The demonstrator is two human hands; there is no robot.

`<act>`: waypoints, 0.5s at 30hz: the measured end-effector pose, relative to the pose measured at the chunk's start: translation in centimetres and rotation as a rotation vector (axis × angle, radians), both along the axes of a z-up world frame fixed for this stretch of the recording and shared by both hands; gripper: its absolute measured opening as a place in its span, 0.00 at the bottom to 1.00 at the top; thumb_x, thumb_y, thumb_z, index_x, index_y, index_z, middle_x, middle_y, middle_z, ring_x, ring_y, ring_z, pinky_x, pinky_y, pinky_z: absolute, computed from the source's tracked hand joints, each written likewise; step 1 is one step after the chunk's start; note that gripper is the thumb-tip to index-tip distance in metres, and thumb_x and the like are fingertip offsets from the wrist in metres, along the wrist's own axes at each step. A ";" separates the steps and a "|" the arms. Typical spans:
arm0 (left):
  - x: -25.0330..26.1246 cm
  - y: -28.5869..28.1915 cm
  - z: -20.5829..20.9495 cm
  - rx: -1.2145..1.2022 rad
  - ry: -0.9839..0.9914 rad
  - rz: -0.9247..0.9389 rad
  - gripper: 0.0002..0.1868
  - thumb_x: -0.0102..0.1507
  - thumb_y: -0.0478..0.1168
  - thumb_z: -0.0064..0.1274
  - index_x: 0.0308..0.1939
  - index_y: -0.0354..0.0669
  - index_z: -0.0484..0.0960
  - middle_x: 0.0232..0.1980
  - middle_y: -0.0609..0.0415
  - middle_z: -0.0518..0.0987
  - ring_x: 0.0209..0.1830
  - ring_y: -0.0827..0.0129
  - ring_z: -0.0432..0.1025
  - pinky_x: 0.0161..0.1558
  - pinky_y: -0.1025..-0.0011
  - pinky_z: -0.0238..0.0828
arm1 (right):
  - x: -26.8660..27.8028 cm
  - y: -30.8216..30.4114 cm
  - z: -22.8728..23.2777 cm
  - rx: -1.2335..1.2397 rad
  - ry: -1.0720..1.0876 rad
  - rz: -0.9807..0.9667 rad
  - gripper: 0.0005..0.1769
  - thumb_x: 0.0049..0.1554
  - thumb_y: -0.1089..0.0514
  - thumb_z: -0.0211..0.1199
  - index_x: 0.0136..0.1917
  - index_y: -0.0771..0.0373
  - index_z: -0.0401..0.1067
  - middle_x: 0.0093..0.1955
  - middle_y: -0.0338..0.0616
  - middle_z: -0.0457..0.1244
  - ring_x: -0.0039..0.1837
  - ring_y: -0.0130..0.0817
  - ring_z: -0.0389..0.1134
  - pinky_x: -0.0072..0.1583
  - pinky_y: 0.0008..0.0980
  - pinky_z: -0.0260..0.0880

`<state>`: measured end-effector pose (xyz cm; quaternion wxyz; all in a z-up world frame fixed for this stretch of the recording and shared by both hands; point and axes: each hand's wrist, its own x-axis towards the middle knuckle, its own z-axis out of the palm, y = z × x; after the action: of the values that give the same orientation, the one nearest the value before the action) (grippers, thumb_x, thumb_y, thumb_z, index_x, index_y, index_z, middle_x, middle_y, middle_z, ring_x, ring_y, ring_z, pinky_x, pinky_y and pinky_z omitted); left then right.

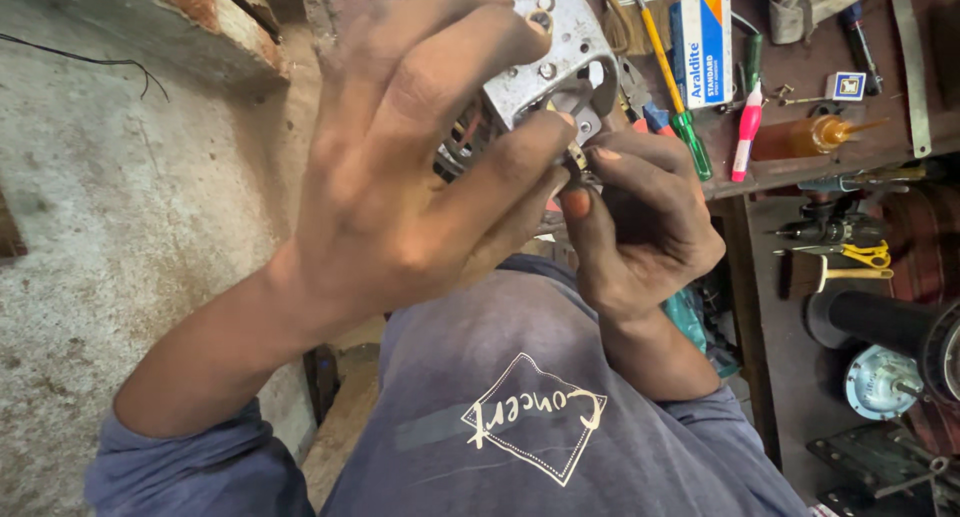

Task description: The person is working on a disassembled electric motor on a cluttered workbench. They use a small red abrasive block to clean or smooth the edges of the motor's metal casing and then use their fingers to adjust small internal components and wires.

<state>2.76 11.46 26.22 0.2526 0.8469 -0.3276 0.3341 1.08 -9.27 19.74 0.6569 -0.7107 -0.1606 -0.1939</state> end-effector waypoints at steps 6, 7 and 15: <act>0.0 0.1 -0.6 -0.038 0.084 -0.063 0.17 0.64 0.39 0.67 0.54 0.39 0.83 0.66 0.43 0.66 0.69 0.50 0.66 0.69 0.49 0.67 | 0.3 0.1 -1.1 0.096 -0.078 0.017 0.14 0.61 0.69 0.71 0.56 0.68 0.68 0.56 0.53 0.67 0.53 0.33 0.70 0.58 0.28 0.74; 0.0 0.1 -0.9 -0.042 0.079 -0.063 0.17 0.65 0.41 0.68 0.55 0.39 0.84 0.67 0.42 0.66 0.70 0.50 0.67 0.70 0.48 0.68 | 0.4 0.1 -1.1 0.099 -0.099 0.007 0.14 0.60 0.69 0.71 0.56 0.68 0.69 0.55 0.53 0.67 0.53 0.33 0.70 0.58 0.29 0.74; -0.3 -0.4 -1.9 -0.158 0.146 -0.105 0.15 0.65 0.37 0.68 0.53 0.37 0.83 0.71 0.42 0.63 0.72 0.52 0.65 0.72 0.58 0.71 | 0.9 -0.2 -1.3 -0.125 -0.314 -0.056 0.11 0.62 0.73 0.72 0.54 0.65 0.73 0.56 0.53 0.67 0.55 0.39 0.73 0.60 0.34 0.76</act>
<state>2.47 11.11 24.35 0.3589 0.8282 -0.3250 0.2824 2.02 -9.45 18.45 0.5725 -0.7154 -0.2532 -0.3103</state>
